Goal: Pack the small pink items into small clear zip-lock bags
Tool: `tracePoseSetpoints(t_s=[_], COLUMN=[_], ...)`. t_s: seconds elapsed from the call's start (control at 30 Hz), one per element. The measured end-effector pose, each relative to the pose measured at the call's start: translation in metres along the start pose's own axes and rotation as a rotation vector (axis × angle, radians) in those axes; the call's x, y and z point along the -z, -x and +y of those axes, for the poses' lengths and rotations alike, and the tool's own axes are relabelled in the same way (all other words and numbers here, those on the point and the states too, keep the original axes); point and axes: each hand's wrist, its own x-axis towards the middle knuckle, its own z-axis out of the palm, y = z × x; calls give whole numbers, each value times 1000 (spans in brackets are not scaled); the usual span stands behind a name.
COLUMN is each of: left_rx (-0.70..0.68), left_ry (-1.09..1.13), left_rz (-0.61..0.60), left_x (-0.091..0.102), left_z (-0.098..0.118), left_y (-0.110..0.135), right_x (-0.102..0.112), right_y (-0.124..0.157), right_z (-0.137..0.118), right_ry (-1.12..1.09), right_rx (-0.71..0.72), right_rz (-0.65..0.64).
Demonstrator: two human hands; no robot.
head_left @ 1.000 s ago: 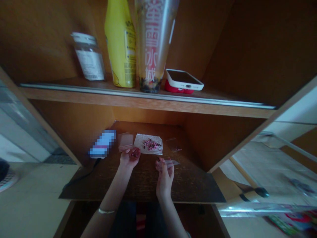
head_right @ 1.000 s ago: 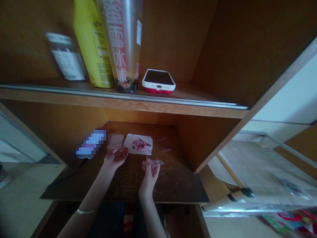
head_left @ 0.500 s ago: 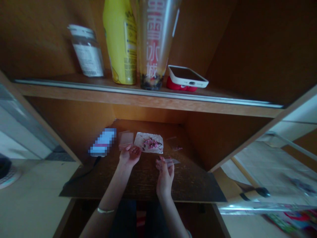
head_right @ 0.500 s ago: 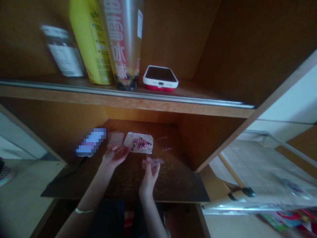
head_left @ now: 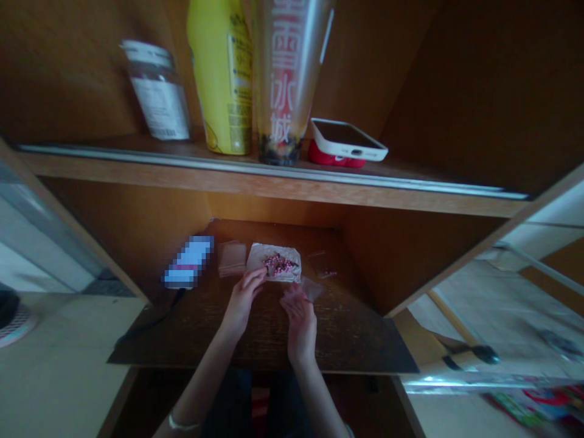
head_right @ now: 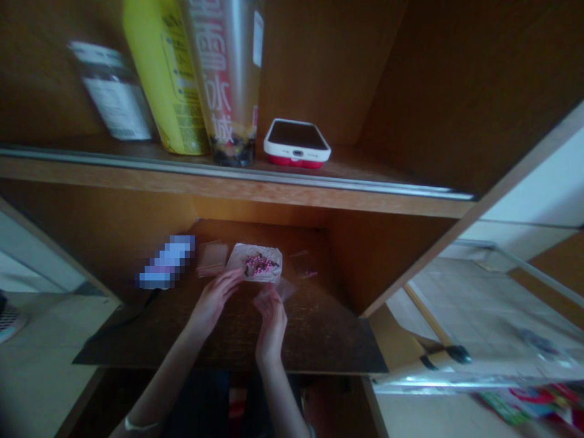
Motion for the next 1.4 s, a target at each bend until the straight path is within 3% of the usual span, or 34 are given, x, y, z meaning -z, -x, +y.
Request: tracePoseSetpoints(t_s=[0.13,0.23,0.47,0.6,0.7,0.93,1.4], left_rx=[44,55,25,28,40,-56,-108], left_ry=[-329,-371,-335,-342,-364,-184,-182], left_rz=[-216,-335,-210,-227,-292,-27,25], left_x=[9,12,16,18,19,23,25], left_z=[-14,-11,-8,-14,-18,-20,-16], left_y=[19,31,33,32,32,29,28], right_x=[-2,-1,-2,-2,-2,-2,4], right_y=[3,2,3,5,4,4,-3], right_z=[-1,1,0,-2,-1,0,13], right_ry=[63,73,101,100,133,285,304], right_rx=[62,31,-52,-82,-51,-3,65], right_rz=[-134,-167,-218,-246,-205,-261,-162])
